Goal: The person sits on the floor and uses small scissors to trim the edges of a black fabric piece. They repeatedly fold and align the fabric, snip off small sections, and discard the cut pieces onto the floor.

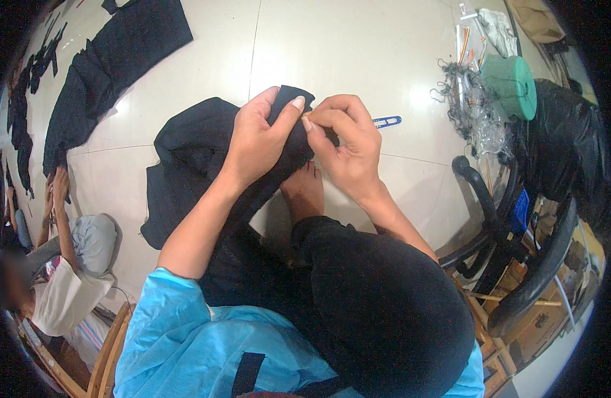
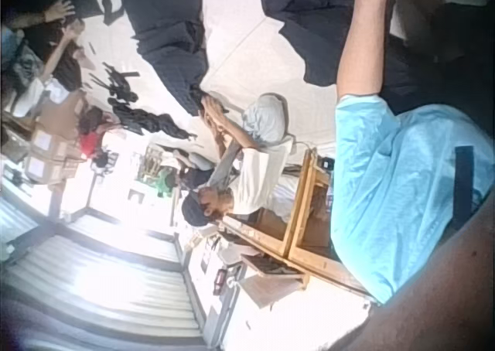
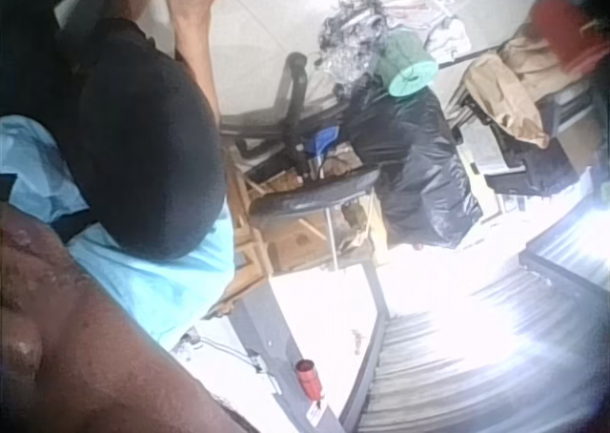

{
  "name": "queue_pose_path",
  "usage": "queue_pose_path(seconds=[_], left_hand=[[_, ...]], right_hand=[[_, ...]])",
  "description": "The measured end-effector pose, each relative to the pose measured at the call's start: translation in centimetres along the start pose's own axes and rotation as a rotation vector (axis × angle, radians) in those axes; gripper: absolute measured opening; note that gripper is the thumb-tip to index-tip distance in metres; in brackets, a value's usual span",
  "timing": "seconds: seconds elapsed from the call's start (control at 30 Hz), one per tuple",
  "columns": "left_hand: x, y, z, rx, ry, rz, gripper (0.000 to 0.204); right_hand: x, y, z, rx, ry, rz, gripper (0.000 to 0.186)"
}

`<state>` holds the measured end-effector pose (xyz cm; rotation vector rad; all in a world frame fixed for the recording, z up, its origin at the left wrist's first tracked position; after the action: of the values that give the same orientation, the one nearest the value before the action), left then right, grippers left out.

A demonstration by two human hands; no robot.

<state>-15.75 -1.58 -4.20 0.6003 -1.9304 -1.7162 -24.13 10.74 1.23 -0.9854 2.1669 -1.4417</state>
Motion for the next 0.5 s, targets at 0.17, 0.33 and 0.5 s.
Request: queue_pose_path(seconds=[0.17,0.33,0.5], left_hand=[[0.0,0.8,0.4,0.01,-0.088,-0.089,0.037],[0.4,1.5,0.4,0.099,-0.168,-0.037,0.031],[0.2,0.6,1.5,-0.097,-0.294,-0.053,0.029]], right_hand=[[0.4,5.5,0.9,0.627,-0.17,0.502,0.005],[-0.6,6.7,3.1,1.062,-0.305,0.788,0.007],[0.3,6.3,1.5,0.909,-0.264,0.747,0.009]])
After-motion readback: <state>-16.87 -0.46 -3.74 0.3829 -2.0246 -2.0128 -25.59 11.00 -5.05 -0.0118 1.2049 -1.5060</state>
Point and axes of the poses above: each hand's wrist, its own x-axis towards the middle knuckle, its own z-axis out of the palm, y = z × x, the point moved 9 cm from there along x, towards the middle knuckle, and after that the axes turned 12 degrees about z, right-handed, at the moved point
